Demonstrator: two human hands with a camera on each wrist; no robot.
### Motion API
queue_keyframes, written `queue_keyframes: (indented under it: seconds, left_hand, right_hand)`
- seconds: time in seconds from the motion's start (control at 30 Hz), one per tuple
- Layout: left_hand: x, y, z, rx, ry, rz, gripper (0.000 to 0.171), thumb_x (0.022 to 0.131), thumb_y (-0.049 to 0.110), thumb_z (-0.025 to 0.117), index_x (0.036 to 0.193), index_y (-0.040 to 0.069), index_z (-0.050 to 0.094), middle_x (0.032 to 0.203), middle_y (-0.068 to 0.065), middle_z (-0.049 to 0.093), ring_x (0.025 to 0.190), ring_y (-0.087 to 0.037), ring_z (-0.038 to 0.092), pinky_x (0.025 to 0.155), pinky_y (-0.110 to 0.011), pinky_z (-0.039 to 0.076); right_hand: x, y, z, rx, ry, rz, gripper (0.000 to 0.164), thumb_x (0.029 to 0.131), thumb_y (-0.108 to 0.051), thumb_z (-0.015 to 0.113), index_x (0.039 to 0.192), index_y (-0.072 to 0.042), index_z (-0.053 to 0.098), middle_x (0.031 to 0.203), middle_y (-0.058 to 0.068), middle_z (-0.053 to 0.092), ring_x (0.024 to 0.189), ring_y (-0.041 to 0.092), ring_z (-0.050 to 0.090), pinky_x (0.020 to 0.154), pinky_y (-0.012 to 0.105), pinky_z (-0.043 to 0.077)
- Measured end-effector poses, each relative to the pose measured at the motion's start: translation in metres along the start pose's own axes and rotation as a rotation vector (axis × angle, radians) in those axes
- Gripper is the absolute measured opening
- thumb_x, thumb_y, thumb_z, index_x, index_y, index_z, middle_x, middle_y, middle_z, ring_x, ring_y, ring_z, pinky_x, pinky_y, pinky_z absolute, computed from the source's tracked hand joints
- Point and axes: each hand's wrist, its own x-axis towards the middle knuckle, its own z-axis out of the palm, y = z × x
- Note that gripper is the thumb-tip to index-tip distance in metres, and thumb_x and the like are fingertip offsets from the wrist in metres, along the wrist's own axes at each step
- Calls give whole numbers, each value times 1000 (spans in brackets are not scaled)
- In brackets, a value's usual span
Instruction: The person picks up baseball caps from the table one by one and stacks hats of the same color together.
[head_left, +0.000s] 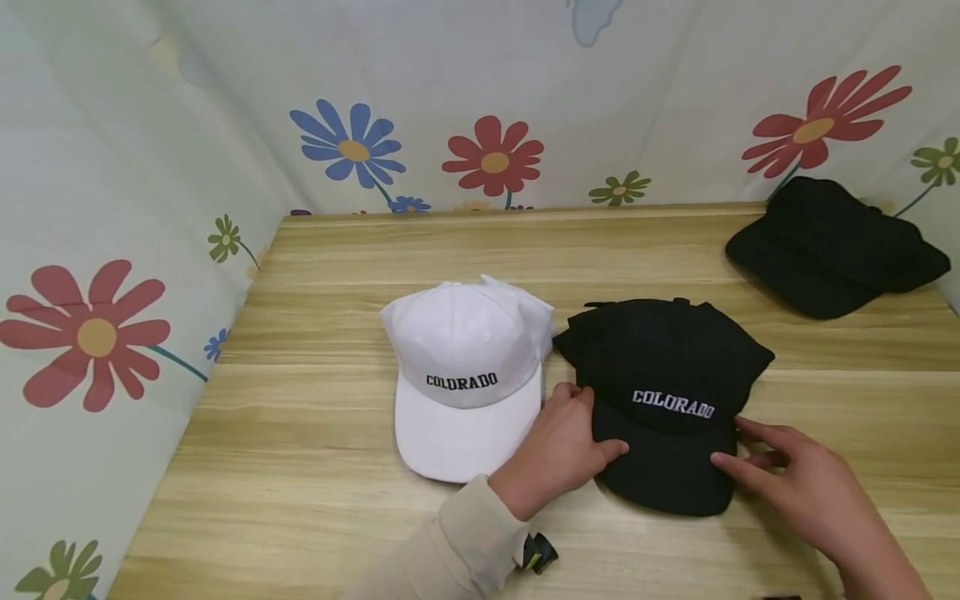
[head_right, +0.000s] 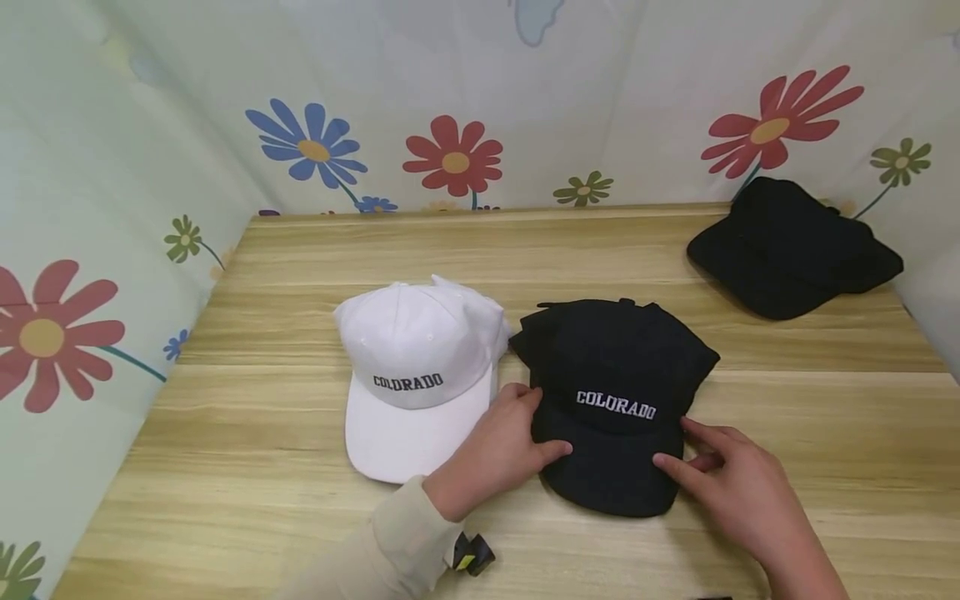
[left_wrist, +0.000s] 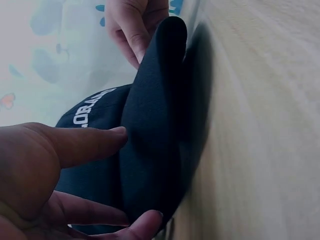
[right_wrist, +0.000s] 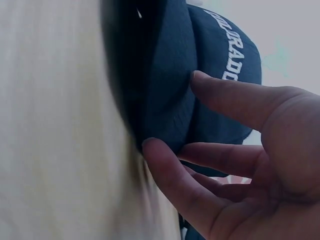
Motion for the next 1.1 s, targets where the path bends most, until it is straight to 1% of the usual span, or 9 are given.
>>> queue_keyframes:
  seconds: [0.3,0.4,0.53,0.7,0.83,0.97,1.03,1.07,1.1]
  left_hand:
    - [3,5,-19,135,68,124,48,88,46,66,107,2,69,102,-7,66,99,-16,59,86,-25,49]
    - [4,8,-30,111,80,138,44,89,46,65,103,4,70,94,-5,67,90,-15,61,78,-25,50]
    - [6,12,-43,47,101,154,42,91,44,63,105,6,71,97,-4,71,88,-15,64,77,-24,51]
    - [12,22,-56,1,111,190,40,93,45,60,107,9,71,98,-1,71,89,-12,64,78,-21,50]
    - [20,35,-67,0,119,223,38,94,45,58,106,10,69,85,3,67,75,-7,59,69,-17,47]
    - [30,53,-78,22,134,259,35,96,45,56,103,12,67,71,8,58,63,-3,52,61,-14,41]
    - [36,62,-83,42,130,266,35,96,45,55,103,13,66,68,9,56,62,-3,51,60,-13,41]
    - [39,66,-85,51,127,267,34,96,45,55,102,14,66,66,9,55,61,-2,51,59,-13,41]
    - [42,71,-86,69,126,268,34,96,46,54,101,15,66,66,9,56,61,-3,52,58,-14,41]
  right_hand:
    - [-1,-1,-17,2,22,20,72,89,-59,59,127,2,60,120,27,63,90,33,68,73,51,50]
    - [-2,-2,-22,4,45,39,70,89,-58,59,124,3,62,106,23,70,85,30,69,71,51,51]
    - [-4,-4,-27,-1,99,17,61,91,-52,61,120,1,65,89,13,74,77,25,70,62,42,51]
    - [-2,-6,-32,-17,190,-49,50,91,-45,64,113,0,69,88,14,74,82,36,68,55,35,49]
    - [3,-8,-38,3,266,-77,45,91,-39,67,111,0,69,96,22,72,86,41,67,53,28,47]
    - [5,-11,-48,61,325,-58,43,92,-38,66,113,0,68,99,24,71,74,-1,64,53,16,44]
    - [7,-12,-54,89,367,-59,41,92,-36,65,112,0,68,95,16,72,71,-20,49,55,9,40]
    - [9,-12,-56,104,392,-63,40,92,-35,65,112,0,69,90,5,73,70,-27,40,56,5,38]
    - [10,-12,-59,119,420,-68,39,92,-34,65,111,0,69,87,-7,71,71,-27,40,58,2,36]
